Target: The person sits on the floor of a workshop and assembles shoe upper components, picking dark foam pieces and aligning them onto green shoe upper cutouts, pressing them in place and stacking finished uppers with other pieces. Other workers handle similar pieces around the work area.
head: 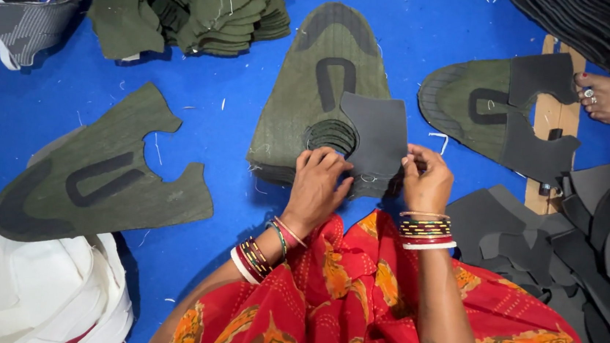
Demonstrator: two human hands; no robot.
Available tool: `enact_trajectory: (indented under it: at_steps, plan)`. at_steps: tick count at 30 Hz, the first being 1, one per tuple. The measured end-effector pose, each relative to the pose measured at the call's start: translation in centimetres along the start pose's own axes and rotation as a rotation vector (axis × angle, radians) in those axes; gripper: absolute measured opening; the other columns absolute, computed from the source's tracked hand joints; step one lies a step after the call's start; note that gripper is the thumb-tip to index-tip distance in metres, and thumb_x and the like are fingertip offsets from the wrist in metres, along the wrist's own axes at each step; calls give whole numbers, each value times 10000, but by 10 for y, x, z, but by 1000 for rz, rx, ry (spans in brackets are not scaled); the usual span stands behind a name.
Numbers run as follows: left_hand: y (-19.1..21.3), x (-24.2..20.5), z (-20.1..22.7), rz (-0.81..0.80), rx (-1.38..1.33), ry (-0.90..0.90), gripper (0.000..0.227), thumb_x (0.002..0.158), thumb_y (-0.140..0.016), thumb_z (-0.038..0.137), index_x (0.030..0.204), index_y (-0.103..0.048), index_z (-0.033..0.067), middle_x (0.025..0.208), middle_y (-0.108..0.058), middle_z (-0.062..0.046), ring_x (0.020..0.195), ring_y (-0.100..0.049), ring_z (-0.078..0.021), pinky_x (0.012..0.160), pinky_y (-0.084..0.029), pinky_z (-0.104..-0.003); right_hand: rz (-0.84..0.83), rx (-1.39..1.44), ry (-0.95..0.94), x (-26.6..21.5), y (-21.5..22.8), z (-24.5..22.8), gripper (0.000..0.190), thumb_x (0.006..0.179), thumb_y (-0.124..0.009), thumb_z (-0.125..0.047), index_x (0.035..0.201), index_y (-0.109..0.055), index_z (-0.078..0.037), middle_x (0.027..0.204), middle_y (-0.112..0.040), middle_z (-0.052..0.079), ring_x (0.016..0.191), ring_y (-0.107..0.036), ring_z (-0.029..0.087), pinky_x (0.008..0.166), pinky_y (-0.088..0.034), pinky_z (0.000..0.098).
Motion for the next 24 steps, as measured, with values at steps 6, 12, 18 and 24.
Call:
enact_trajectory:
  at_steps: [6, 12, 18, 24]
  plan:
    - [18, 7, 8, -14, -9, -15, 266, 843, -754, 190, 1076, -707, 69, 1076, -617, -86, 1193, -536, -312, 1039, -395, -462, 21, -418, 66, 2, 5, -66, 454, 777, -816, -62, 1215, -705, -35, 1189, -613, 247, 1129, -606, 413, 952, -499, 469]
    - [45, 7, 6, -22, -186, -11, 249, 879, -735, 141, 1110, -702, 54, 1064, -653, -107, 1125, -580, -332, 1005, -473, -429, -123, -382, 577, 22, -87, -112, 566, 1022, -622, -335, 1513, -509, -77, 1593, -471, 153, 1521, -361, 387, 1219, -281, 516]
    - [71, -1, -14, 83, -149, 107, 198, 870, -727, 70, 1068, -716, 78, 1057, -671, -125, 1094, -588, -340, 987, -478, -437, -226, -422, 420, 14, -104, -75, 684, 1017, -549, -495, 1579, -411, -130, 1646, -392, 117, 1536, -310, 314, 1232, -218, 536]
    - [96, -7, -22, 85, -68, 178, 234, 890, -719, 51, 1123, -733, 59, 1084, -717, -109, 1147, -585, -354, 1006, -476, -425, -75, -507, 279, -15, -29, -34, 767, 975, -587, -525, 1568, -394, -79, 1629, -377, 180, 1472, -356, 386, 1161, -295, 520]
Point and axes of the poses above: each hand's wrist, its own x-axis towards the middle knuckle, its own y-axis out of the back of the hand, z = x × y, the point moved 8 cm from there along x, towards the middle knuckle
